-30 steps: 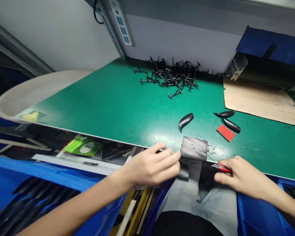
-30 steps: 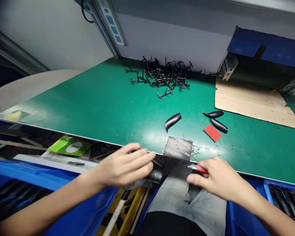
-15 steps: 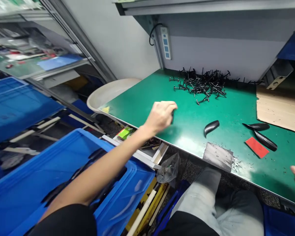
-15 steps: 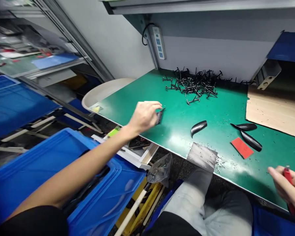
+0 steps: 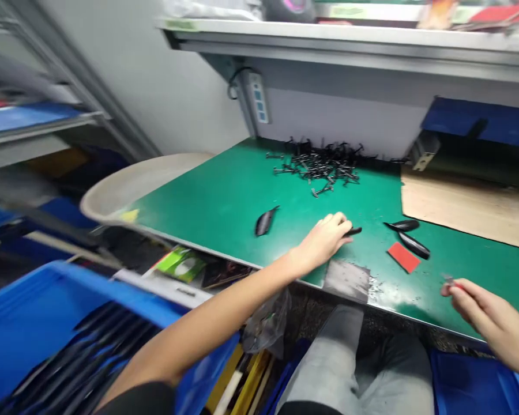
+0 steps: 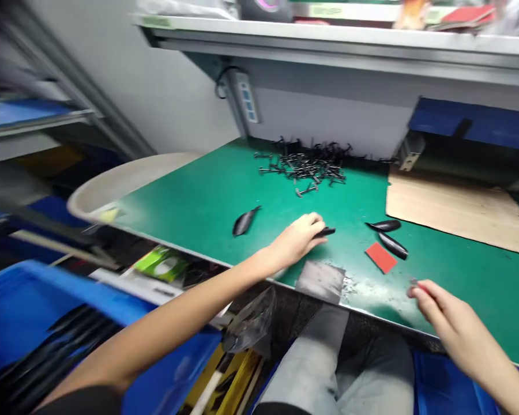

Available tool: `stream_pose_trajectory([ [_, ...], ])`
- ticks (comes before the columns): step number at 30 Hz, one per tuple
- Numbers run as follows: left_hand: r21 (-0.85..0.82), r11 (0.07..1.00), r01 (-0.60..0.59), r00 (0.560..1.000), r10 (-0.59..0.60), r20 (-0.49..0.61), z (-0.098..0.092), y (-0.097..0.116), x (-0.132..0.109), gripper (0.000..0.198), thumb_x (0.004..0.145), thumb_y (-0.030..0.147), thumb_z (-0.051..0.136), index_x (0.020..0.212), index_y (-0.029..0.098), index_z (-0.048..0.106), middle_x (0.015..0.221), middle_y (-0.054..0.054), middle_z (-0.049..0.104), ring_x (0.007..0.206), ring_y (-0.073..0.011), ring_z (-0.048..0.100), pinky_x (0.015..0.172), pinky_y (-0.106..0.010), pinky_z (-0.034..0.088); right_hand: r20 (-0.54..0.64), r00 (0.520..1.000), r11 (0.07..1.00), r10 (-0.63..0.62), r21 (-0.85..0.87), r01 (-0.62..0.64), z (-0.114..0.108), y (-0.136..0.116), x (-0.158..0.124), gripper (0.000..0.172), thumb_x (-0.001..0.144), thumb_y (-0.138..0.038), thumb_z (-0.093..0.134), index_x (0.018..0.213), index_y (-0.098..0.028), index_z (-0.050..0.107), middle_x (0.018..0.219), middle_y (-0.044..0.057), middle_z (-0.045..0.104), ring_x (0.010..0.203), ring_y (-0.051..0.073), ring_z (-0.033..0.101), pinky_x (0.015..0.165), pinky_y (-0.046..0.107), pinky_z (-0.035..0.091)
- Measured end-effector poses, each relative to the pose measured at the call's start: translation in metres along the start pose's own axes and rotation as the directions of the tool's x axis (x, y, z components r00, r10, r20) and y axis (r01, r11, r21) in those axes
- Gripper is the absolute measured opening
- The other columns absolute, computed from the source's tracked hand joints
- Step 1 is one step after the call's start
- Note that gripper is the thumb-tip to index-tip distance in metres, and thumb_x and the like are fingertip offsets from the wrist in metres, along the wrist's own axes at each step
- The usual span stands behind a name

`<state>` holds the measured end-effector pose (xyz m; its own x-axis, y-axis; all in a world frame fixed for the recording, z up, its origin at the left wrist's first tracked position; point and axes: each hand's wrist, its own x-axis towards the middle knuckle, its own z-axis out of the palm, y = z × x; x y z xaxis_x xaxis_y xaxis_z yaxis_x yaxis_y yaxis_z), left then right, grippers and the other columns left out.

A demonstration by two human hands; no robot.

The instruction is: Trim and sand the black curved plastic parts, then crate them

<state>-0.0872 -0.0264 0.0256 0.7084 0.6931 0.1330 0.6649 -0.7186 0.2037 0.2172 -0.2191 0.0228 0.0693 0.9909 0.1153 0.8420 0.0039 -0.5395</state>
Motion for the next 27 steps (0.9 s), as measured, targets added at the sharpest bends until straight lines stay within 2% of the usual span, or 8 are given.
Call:
stream_pose_trajectory([
  [1, 0.055, 0.986, -0.156, 0.982, 0.161, -0.101, -0.004, 0.004, -0.012, 0.015, 0.100, 0.029, 0.054, 0.102, 0.015, 0.059, 0.108, -0.009, 0.065, 0.091, -0.0181, 0.061, 0.075, -0.028, 0.044, 0.022, 0.999, 1.000, -0.026, -0.009, 0.027, -0.001, -0.012, -0.001, 0.050, 0.100, -0.063, 0.039, 0.093, -0.021, 0.065, 0.084, 0.007, 0.071, 0.075, 0.022, 0.070, 0.063, 0.028, 0.053],
  [4, 0.261, 0.820, -0.509, 0.755, 0.571, -0.323, -0.017, 0.022, -0.046, 0.019, 0.101, 0.022, 0.048, 0.083, 0.018, 0.055, 0.087, -0.004, 0.065, 0.066, -0.0141, 0.052, 0.060, -0.028, 0.036, 0.033, 0.986, 0.979, -0.164, -0.114, 0.167, 0.004, -0.055, -0.004, 0.044, 0.107, -0.053, 0.032, 0.087, -0.022, 0.057, 0.074, 0.001, 0.066, 0.062, 0.016, 0.064, 0.055, 0.025, 0.043],
  [6, 0.305, 0.745, -0.594, 0.643, 0.667, -0.376, -0.026, 0.036, -0.060, 0.026, 0.099, 0.017, 0.046, 0.073, 0.018, 0.051, 0.078, -0.004, 0.064, 0.058, -0.0141, 0.045, 0.055, -0.030, 0.031, 0.013, 0.957, 0.939, -0.291, -0.187, 0.288, 0.011, -0.082, -0.008, 0.047, 0.108, -0.055, 0.029, 0.081, -0.022, 0.050, 0.064, -0.003, 0.058, 0.051, 0.014, 0.055, 0.049, 0.026, 0.036],
  [8, 0.290, 0.710, -0.642, 0.596, 0.700, -0.393, -0.033, 0.047, -0.068, 0.031, 0.097, 0.012, 0.042, 0.067, 0.019, 0.049, 0.072, -0.004, 0.063, 0.054, -0.0144, 0.041, 0.052, -0.031, 0.028, -0.004, 0.914, 0.886, -0.407, -0.246, 0.393, 0.018, -0.104, -0.013, 0.056, 0.106, -0.064, 0.023, 0.077, -0.022, 0.047, 0.061, -0.003, 0.055, 0.048, 0.014, 0.053, 0.047, 0.027, 0.032],
  [11, 0.271, 0.674, -0.687, 0.557, 0.728, -0.399, -0.040, 0.057, -0.070, 0.034, 0.094, 0.009, 0.038, 0.064, 0.018, 0.050, 0.070, -0.006, 0.063, 0.053, -0.0147, 0.042, 0.050, -0.032, 0.027, -0.019, 0.882, 0.830, -0.472, -0.348, 0.437, 0.026, -0.119, -0.018, 0.066, 0.101, -0.072, 0.016, 0.074, -0.022, 0.049, 0.060, -0.001, 0.056, 0.048, 0.015, 0.055, 0.048, 0.030, 0.031],
  [20, 0.293, 0.632, -0.717, 0.516, 0.765, -0.386, -0.037, 0.062, -0.070, 0.027, 0.089, 0.011, 0.047, 0.064, 0.018, 0.053, 0.072, -0.004, 0.067, 0.051, -0.0139, 0.045, 0.047, -0.031, 0.029, 0.114, 0.913, 0.809, -0.393, -0.429, 0.402, 0.035, -0.108, -0.021, 0.080, 0.100, -0.071, 0.006, 0.066, -0.019, 0.056, 0.048, 0.002, 0.056, 0.037, 0.018, 0.054, 0.045, 0.034, 0.017],
  [24, 0.318, 0.622, -0.715, 0.508, 0.775, -0.375, -0.033, 0.064, -0.070, 0.025, 0.088, 0.011, 0.048, 0.064, 0.019, 0.052, 0.076, -0.003, 0.069, 0.051, -0.0131, 0.044, 0.047, -0.030, 0.030, 0.296, 0.919, 0.894, -0.259, -0.286, 0.344, 0.030, -0.105, -0.022, 0.080, 0.095, -0.080, 0.016, 0.060, -0.019, 0.054, 0.047, 0.002, 0.055, 0.037, 0.015, 0.047, 0.047, 0.033, 0.012],
  [27, 0.336, 0.626, -0.704, 0.500, 0.773, -0.391, -0.034, 0.063, -0.069, 0.025, 0.090, 0.010, 0.048, 0.067, 0.018, 0.054, 0.076, -0.003, 0.069, 0.054, -0.0127, 0.049, 0.049, -0.030, 0.030, 0.468, 0.879, 0.985, -0.092, -0.083, 0.148, 0.018, -0.096, -0.019, 0.072, 0.089, -0.084, 0.041, 0.058, -0.019, 0.045, 0.050, -0.003, 0.048, 0.046, 0.011, 0.040, 0.047, 0.028, 0.016],
])
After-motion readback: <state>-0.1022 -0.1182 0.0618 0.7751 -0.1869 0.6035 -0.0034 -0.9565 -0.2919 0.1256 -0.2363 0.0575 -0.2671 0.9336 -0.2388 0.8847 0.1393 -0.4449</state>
